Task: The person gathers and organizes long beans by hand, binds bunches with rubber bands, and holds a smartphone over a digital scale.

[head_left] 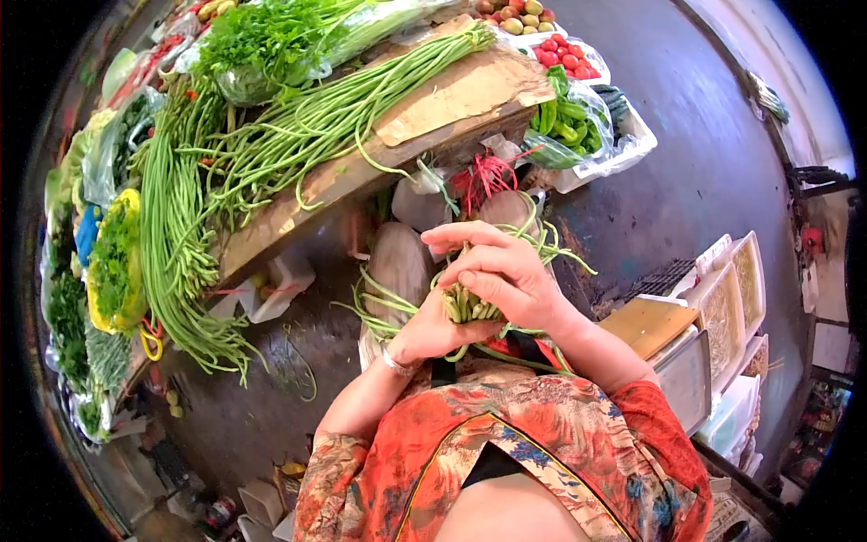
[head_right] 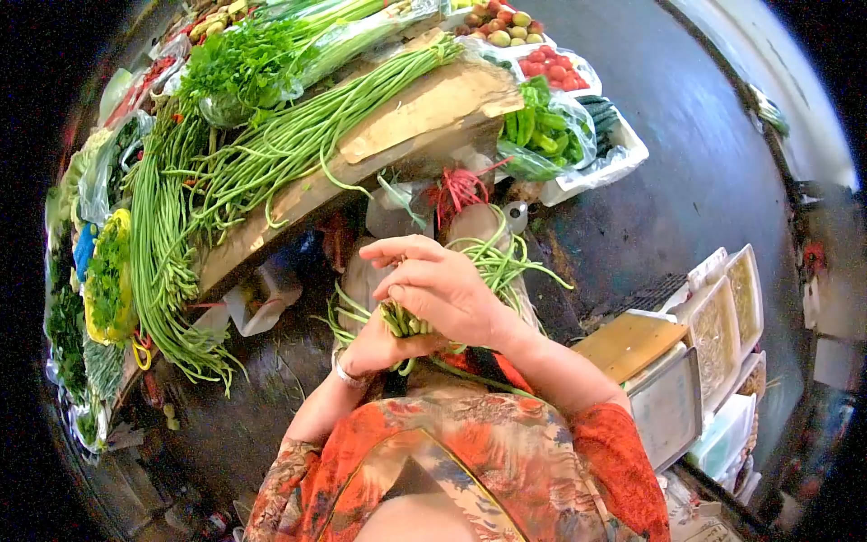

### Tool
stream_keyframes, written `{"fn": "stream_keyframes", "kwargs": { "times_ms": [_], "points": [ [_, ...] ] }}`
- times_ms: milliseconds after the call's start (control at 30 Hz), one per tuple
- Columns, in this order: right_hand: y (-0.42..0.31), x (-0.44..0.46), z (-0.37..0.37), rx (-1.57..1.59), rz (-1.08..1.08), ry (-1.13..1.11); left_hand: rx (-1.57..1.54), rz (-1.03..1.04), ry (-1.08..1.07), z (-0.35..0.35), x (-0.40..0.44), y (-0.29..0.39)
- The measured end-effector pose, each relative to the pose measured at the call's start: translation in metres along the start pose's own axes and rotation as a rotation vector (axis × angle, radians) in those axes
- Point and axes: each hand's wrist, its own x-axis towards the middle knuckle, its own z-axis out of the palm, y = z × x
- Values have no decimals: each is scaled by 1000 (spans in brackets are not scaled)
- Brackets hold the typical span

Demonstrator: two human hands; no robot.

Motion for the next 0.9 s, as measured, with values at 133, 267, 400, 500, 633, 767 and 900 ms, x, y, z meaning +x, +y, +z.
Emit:
{"fn": "stream_keyframes", "kwargs": {
  "times_ms": [133,267,400,500,633,767,900],
  "points": [
    [3,-4,-2,-141,-92,-43,16,-34,-19,-1,-3,2],
    [-2,-4,-2,-221,-104,-82,57,-9,-61,-1,-5,2],
    [1,-8,-1,-306,-157,-26,-11,-95,-67,1,-7,-1],
    [5,-9,3,-355,-236,48,-43,-71,-40,5,-9,-2],
    [4,-12,5,-398,-291,69,178,2,0,7,-12,-7],
    [-5,-8,0,-366,-216,8,267,-13,26,10,-10,-1],
    [-9,-7,2,-155,-77,8,119,-38,115,18,-15,1]
  ]
}}
